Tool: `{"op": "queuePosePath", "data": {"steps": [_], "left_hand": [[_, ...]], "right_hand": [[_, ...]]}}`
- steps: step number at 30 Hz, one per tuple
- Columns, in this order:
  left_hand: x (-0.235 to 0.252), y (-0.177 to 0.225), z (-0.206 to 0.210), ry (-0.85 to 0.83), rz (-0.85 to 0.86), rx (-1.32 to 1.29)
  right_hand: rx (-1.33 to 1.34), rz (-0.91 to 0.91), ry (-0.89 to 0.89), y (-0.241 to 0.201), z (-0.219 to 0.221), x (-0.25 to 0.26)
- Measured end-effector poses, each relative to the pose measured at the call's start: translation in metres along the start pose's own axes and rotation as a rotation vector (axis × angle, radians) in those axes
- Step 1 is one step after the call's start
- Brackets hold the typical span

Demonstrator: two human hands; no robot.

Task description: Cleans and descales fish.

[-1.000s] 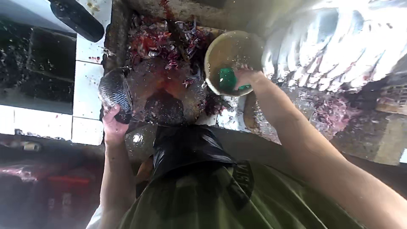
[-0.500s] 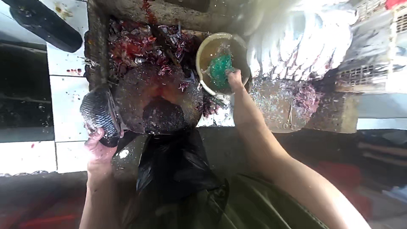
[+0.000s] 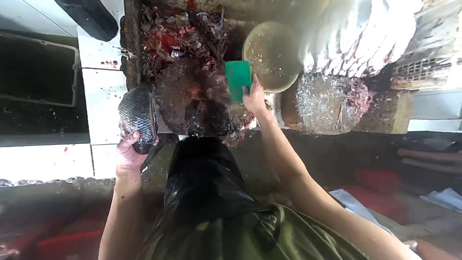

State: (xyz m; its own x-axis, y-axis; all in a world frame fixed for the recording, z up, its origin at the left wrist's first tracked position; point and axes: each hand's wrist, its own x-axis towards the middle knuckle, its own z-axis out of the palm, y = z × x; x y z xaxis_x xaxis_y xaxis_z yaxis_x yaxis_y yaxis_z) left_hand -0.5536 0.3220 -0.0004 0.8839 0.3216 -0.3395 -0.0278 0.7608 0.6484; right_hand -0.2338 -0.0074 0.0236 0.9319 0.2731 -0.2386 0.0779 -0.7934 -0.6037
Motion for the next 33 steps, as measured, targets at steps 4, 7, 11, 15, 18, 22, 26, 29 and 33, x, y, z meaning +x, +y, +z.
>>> {"op": "queuePosePath", "data": {"steps": [4, 7, 11, 15, 18, 22, 26, 29, 33], "left_hand": [[-0.012, 0.0, -0.013, 0.03, 0.031, -0.037], [-0.024, -0.004, -0.018, 0.054, 0.055, -0.069], [-0.032, -0.007, -0.023, 0.065, 0.092, -0.129], [-0.043, -0.002, -0.027, 0.12, 0.098, -0.021], [-0.056, 0.004, -0.024, 0.129, 0.098, 0.014], [-0.073, -0.005, -0.035, 0.093, 0.113, -0.11], [-0.08, -0.01, -0.047, 0.07, 0.104, -0.104], [-0.078, -0.007, -0.046, 0.105, 0.08, -0.083], [-0.061, 0.002, -0.02, 0.134, 0.102, 0.014]], "right_hand": [[-0.455, -0.345, -0.111, -0.019, 0.027, -0.117], [-0.505, -0.784, -0.256, 0.005, 0.106, -0.167], [-0.557, -0.815, -0.108, -0.047, 0.162, -0.069], [-0.624, -0.542, -0.05, -0.138, 0.159, 0.085], [-0.616, -0.308, -0.132, -0.175, 0.121, 0.11], [-0.553, -0.448, -0.056, -0.101, 0.068, -0.017], [-0.535, -0.651, -0.061, 0.043, 0.068, -0.135], [-0.594, -0.669, -0.003, 0.052, 0.078, -0.071], [-0.675, -0.323, -0.065, -0.019, 0.067, 0.088]]}}
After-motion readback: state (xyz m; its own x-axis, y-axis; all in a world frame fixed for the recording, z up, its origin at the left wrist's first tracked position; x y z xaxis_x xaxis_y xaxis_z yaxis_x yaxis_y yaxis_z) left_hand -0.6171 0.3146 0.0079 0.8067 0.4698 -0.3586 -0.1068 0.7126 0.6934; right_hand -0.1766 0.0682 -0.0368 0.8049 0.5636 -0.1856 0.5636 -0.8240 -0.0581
